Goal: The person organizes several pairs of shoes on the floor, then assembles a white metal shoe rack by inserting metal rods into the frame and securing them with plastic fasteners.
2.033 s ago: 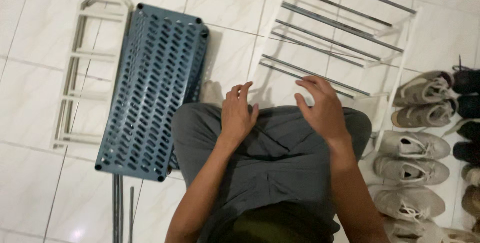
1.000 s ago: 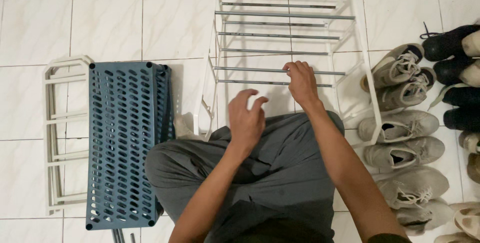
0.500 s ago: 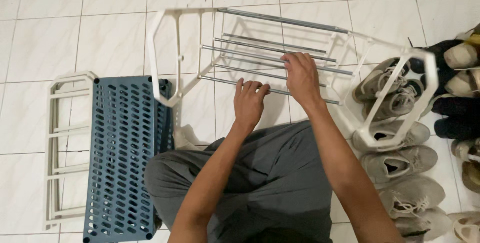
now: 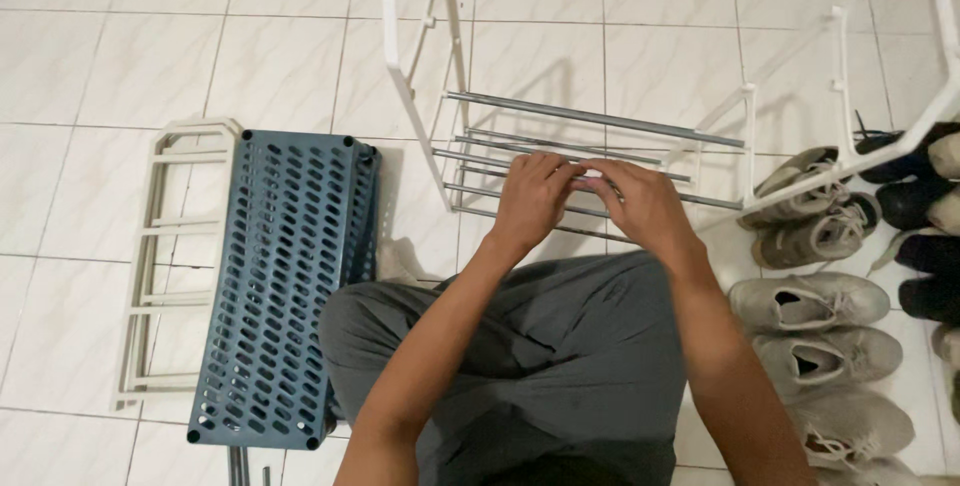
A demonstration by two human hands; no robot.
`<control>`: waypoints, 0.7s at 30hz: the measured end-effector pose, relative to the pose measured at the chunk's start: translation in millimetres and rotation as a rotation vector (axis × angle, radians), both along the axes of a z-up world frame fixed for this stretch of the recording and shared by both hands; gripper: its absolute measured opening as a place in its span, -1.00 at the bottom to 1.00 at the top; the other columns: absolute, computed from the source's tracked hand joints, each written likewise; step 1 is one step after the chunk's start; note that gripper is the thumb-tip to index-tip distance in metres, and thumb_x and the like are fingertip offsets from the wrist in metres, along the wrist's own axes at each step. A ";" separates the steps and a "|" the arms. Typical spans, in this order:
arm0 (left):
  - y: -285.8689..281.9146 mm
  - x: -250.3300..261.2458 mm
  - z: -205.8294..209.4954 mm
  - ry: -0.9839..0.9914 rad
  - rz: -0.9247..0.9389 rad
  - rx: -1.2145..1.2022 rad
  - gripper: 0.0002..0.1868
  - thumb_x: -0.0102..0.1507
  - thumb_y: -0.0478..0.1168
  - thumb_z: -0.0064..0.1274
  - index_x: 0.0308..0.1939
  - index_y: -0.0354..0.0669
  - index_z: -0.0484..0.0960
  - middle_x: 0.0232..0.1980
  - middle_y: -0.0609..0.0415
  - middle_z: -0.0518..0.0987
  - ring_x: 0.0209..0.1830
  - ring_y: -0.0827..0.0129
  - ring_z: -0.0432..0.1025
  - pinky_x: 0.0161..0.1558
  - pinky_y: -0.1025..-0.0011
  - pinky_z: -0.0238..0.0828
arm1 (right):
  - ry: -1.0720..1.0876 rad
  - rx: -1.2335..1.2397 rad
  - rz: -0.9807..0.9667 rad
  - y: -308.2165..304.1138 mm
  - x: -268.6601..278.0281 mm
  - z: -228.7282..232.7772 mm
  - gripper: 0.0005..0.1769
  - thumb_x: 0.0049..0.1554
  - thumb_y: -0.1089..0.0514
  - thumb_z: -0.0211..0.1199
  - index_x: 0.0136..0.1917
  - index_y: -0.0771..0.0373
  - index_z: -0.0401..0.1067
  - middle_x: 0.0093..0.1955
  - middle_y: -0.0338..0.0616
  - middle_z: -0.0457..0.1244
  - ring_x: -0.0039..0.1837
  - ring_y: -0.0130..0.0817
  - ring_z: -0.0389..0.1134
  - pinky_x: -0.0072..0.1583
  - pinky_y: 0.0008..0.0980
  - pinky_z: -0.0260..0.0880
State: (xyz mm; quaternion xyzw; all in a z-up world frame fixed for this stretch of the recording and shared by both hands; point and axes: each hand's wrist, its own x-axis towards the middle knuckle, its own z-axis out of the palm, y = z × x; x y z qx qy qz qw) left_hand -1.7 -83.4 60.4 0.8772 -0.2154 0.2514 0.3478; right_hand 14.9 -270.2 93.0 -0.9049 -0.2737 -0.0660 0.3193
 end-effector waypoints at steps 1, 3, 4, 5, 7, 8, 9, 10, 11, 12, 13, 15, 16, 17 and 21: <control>4.3 -3.0 4.9 0.019 -0.043 -0.038 -0.71 0.21 -0.32 0.23 0.02 -0.17 0.66 -0.09 0.08 0.55 -0.01 0.16 0.43 0.06 0.25 0.25 | -0.034 0.014 0.002 -1.0 -0.6 0.8 -0.75 0.24 0.13 0.29 0.17 0.24 0.54 -0.04 0.00 0.41 -0.06 0.00 0.43 -0.04 -0.17 0.43; 15.9 -10.9 14.1 -0.008 0.031 -0.067 -0.71 0.21 -0.37 0.22 0.01 -0.16 0.64 0.01 0.07 0.56 0.08 0.15 0.44 0.14 0.26 0.27 | -0.075 0.003 0.006 -4.3 0.6 2.7 -0.78 0.23 0.12 0.30 0.12 0.23 0.56 -0.07 -0.03 0.41 -0.12 -0.04 0.44 -0.11 -0.21 0.43; 22.7 -15.1 17.9 -0.022 0.068 -0.083 -0.71 0.21 -0.40 0.21 0.01 -0.16 0.63 0.06 0.06 0.57 0.12 0.15 0.45 0.18 0.26 0.27 | -0.081 -0.022 0.008 -6.7 3.2 3.7 -0.81 0.23 0.12 0.32 0.07 0.22 0.58 -0.11 -0.06 0.41 -0.14 -0.07 0.43 -0.13 -0.22 0.43; 29.8 -20.6 20.8 -0.097 0.186 -0.063 -0.69 0.19 -0.39 0.21 0.00 -0.10 0.61 0.08 0.04 0.54 0.14 0.13 0.43 0.18 0.24 0.26 | -0.085 -0.049 0.007 -9.9 4.1 4.2 -0.84 0.23 0.11 0.33 0.02 0.21 0.59 -0.15 -0.09 0.40 -0.17 -0.09 0.43 -0.15 -0.23 0.42; 46.5 -31.6 24.9 -0.243 0.423 -0.020 -0.65 0.14 -0.38 0.20 -0.03 0.01 0.56 0.12 -0.02 0.49 0.17 0.09 0.40 0.19 0.19 0.24 | -0.140 -0.038 0.030 -16.0 7.7 4.4 -0.86 0.25 0.13 0.31 0.01 0.23 0.58 -0.13 -0.11 0.40 -0.13 -0.13 0.44 -0.11 -0.25 0.43; 53.0 -33.9 26.1 -0.259 0.525 -0.099 -0.65 0.24 -0.32 0.18 0.08 -0.06 0.47 0.19 -0.08 0.41 0.22 0.06 0.34 0.23 0.16 0.23 | -0.166 -0.032 0.042 -18.0 9.3 3.7 -0.87 0.26 0.14 0.30 0.01 0.23 0.58 -0.12 -0.12 0.40 -0.11 -0.16 0.45 -0.09 -0.26 0.43; 59.7 -35.3 26.8 -0.276 0.625 -0.178 -0.62 0.33 -0.26 0.15 0.18 -0.13 0.38 0.26 -0.13 0.33 0.27 0.03 0.29 0.27 0.13 0.23 | -0.143 -0.046 0.044 -19.2 11.4 2.8 -0.87 0.26 0.14 0.31 -0.01 0.24 0.58 -0.14 -0.12 0.40 -0.15 -0.16 0.43 -0.11 -0.26 0.42; 66.0 -35.9 27.1 -0.295 0.724 -0.257 -0.57 0.43 -0.20 0.13 0.28 -0.19 0.29 0.33 -0.18 0.25 0.32 0.01 0.23 0.31 0.10 0.22 | -0.119 -0.061 0.046 -19.9 14.3 2.4 -0.87 0.25 0.15 0.31 -0.02 0.24 0.58 -0.16 -0.12 0.40 -0.18 -0.17 0.42 -0.13 -0.26 0.41; 71.4 -33.5 27.4 -0.132 0.673 -0.370 -0.52 0.44 -0.17 0.06 0.33 -0.26 0.24 0.27 -0.20 0.30 0.22 0.02 0.29 0.19 0.14 0.28 | -0.099 -0.076 0.045 -21.0 18.2 3.1 -0.87 0.24 0.15 0.32 -0.03 0.24 0.58 -0.19 -0.12 0.39 -0.21 -0.18 0.41 -0.16 -0.26 0.39; 76.8 -29.5 27.3 0.031 0.615 -0.480 -0.46 0.44 -0.13 -0.01 0.38 -0.32 0.19 0.21 -0.22 0.36 0.13 0.03 0.34 0.06 0.19 0.35 | -0.108 -0.061 0.055 -20.9 22.3 4.1 -0.88 0.25 0.16 0.30 -0.03 0.24 0.57 -0.16 -0.12 0.39 -0.18 -0.17 0.41 -0.13 -0.27 0.39; 81.4 -26.1 26.4 0.196 0.554 -0.588 -0.40 0.44 -0.10 -0.08 0.44 -0.39 0.14 0.15 -0.24 0.41 0.03 0.04 0.40 -0.06 0.23 0.41 | -0.115 -0.046 0.070 -19.5 26.0 5.4 -0.88 0.27 0.17 0.29 -0.03 0.24 0.57 -0.14 -0.11 0.40 -0.15 -0.17 0.42 -0.10 -0.27 0.39; 87.8 -13.9 23.3 0.418 0.508 -0.555 -0.47 0.46 -0.02 -0.25 0.39 -0.31 0.24 -0.24 -0.10 0.51 -0.26 0.14 0.46 -0.19 0.24 0.38 | -0.121 -0.075 0.081 -14.5 35.5 10.9 -0.89 0.29 0.19 0.26 -0.03 0.24 0.56 -0.11 -0.11 0.40 -0.10 -0.15 0.41 -0.01 -0.24 0.37; 89.9 -7.0 21.3 0.526 0.479 -0.537 -0.49 0.47 0.01 -0.34 0.37 -0.26 0.29 -0.43 -0.03 0.55 -0.40 0.19 0.49 -0.25 0.25 0.37 | -0.121 -0.118 0.078 -11.3 41.4 15.5 -0.89 0.30 0.21 0.25 -0.02 0.25 0.56 -0.10 -0.11 0.40 -0.08 -0.14 0.39 0.05 -0.20 0.35; 91.0 -1.0 18.9 0.509 0.475 -0.533 -0.52 0.48 -0.01 -0.36 0.33 -0.25 0.34 -0.49 -0.04 0.48 -0.48 0.15 0.41 -0.31 0.21 0.30 | -0.120 -0.161 0.072 -8.0 45.5 20.5 -0.90 0.31 0.22 0.24 -0.01 0.25 0.55 -0.09 -0.12 0.40 -0.06 -0.13 0.38 0.11 -0.15 0.32; 89.1 12.0 5.9 0.290 0.415 -0.543 -0.60 0.56 -0.05 -0.41 0.20 -0.22 0.45 -0.51 -0.04 0.40 -0.53 0.14 0.33 -0.37 0.17 0.22 | -0.249 -0.139 0.139 32.5 50.3 27.1 -0.73 0.20 0.27 0.20 0.18 0.27 0.52 0.01 -0.03 0.34 0.09 -0.06 0.34 0.17 -0.11 0.28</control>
